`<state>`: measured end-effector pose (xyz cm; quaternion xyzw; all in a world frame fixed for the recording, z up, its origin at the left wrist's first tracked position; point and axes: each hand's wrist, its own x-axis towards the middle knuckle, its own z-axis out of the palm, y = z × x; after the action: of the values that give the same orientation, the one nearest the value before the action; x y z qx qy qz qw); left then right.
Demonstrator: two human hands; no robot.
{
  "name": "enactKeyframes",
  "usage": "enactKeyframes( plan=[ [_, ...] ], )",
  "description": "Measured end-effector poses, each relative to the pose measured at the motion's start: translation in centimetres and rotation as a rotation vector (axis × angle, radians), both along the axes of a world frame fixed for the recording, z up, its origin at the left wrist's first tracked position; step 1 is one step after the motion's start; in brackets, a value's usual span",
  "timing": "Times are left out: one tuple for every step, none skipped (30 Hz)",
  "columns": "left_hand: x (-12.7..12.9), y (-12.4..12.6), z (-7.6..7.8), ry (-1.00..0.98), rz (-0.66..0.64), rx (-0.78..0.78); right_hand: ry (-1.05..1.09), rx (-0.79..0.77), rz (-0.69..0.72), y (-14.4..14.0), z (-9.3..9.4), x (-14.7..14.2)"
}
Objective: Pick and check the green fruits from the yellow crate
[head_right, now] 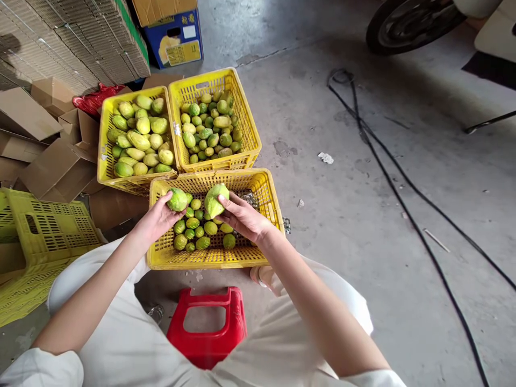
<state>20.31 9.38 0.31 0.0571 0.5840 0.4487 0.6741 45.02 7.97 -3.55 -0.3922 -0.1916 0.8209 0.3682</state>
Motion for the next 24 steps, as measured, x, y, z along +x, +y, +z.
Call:
enactKeyframes(
  plan=[
    [0.0, 0.0, 0.2, -0.006, -0.003, -0.017, 0.008, 0.000, -0.009, 0.0, -0.1, 0.0],
    [0.0, 0.1, 0.4, -0.017, -0.010, -0.031, 0.017, 0.001, -0.019, 0.0, -0.2, -0.1],
    [0.0, 0.1, 0.6, -0.033, -0.018, -0.039, 0.025, 0.000, -0.027, 0.0, -0.2, -0.1],
    [-0.1, 0.1, 0.9, -0.052, -0.023, -0.040, 0.031, -0.003, -0.033, 0.0, -0.1, -0.1],
    [-0.1, 0.1, 1.2, -0.070, -0.024, -0.037, 0.036, -0.010, -0.037, 0.1, -0.1, -0.1],
    [-0.1, 0.1, 1.4, -0.083, -0.022, -0.032, 0.041, -0.020, -0.038, 0.1, 0.0, -0.2],
    [0.0, 0.2, 1.6, -0.092, -0.020, -0.029, 0.047, -0.031, -0.040, 0.1, 0.1, -0.2],
    [0.0, 0.2, 1.8, -0.096, -0.016, -0.025, 0.054, -0.042, -0.041, 0.1, 0.2, -0.2],
    [0.1, 0.2, 1.9, -0.097, -0.012, -0.019, 0.062, -0.049, -0.044, 0.2, 0.3, -0.3],
    [0.1, 0.2, 1.8, -0.096, -0.007, -0.012, 0.069, -0.051, -0.049, 0.2, 0.4, -0.3],
    [0.2, 0.1, 1.7, -0.095, -0.004, -0.004, 0.073, -0.048, -0.058, 0.2, 0.4, -0.3],
    [0.1, 0.1, 1.5, -0.091, -0.008, 0.007, 0.072, -0.041, -0.068, 0.2, 0.4, -0.4],
    [0.0, 0.0, 1.3, -0.086, -0.021, 0.021, 0.066, -0.030, -0.080, 0.2, 0.4, -0.4],
    [-0.1, -0.1, 1.0, -0.083, -0.046, 0.038, 0.057, -0.017, -0.091, 0.2, 0.4, -0.4],
    [-0.3, -0.3, 0.7, -0.083, -0.081, 0.058, 0.045, -0.004, -0.097, 0.2, 0.4, -0.5],
    [-0.5, -0.4, 0.4, -0.087, -0.117, 0.081, 0.034, 0.008, -0.099, 0.1, 0.4, -0.5],
    [-0.6, -0.5, 0.1, -0.094, -0.150, 0.101, 0.023, 0.015, -0.095, 0.1, 0.4, -0.5],
    [-0.8, -0.6, -0.1, -0.101, -0.175, 0.117, 0.013, 0.018, -0.090, 0.0, 0.4, -0.6],
    [-0.9, -0.7, -0.3, -0.107, -0.192, 0.125, 0.003, 0.016, -0.088, 0.0, 0.5, -0.6],
    [-1.0, -0.8, -0.4, -0.109, -0.201, 0.127, -0.008, 0.013, -0.087, -0.1, 0.5, -0.6],
    [-1.0, -0.8, -0.5, -0.108, -0.203, 0.126, -0.017, 0.009, -0.088, -0.1, 0.5, -0.6],
    [-1.0, -0.8, -0.6, -0.103, -0.201, 0.124, -0.026, 0.009, -0.092, -0.1, 0.6, -0.6],
    [-1.1, -0.8, -0.7, -0.095, -0.201, 0.121, -0.033, 0.011, -0.096, -0.2, 0.6, -0.6],
    [-1.1, -0.7, -0.8, -0.083, -0.206, 0.119, -0.039, 0.016, -0.101, -0.2, 0.7, -0.6]
  ],
)
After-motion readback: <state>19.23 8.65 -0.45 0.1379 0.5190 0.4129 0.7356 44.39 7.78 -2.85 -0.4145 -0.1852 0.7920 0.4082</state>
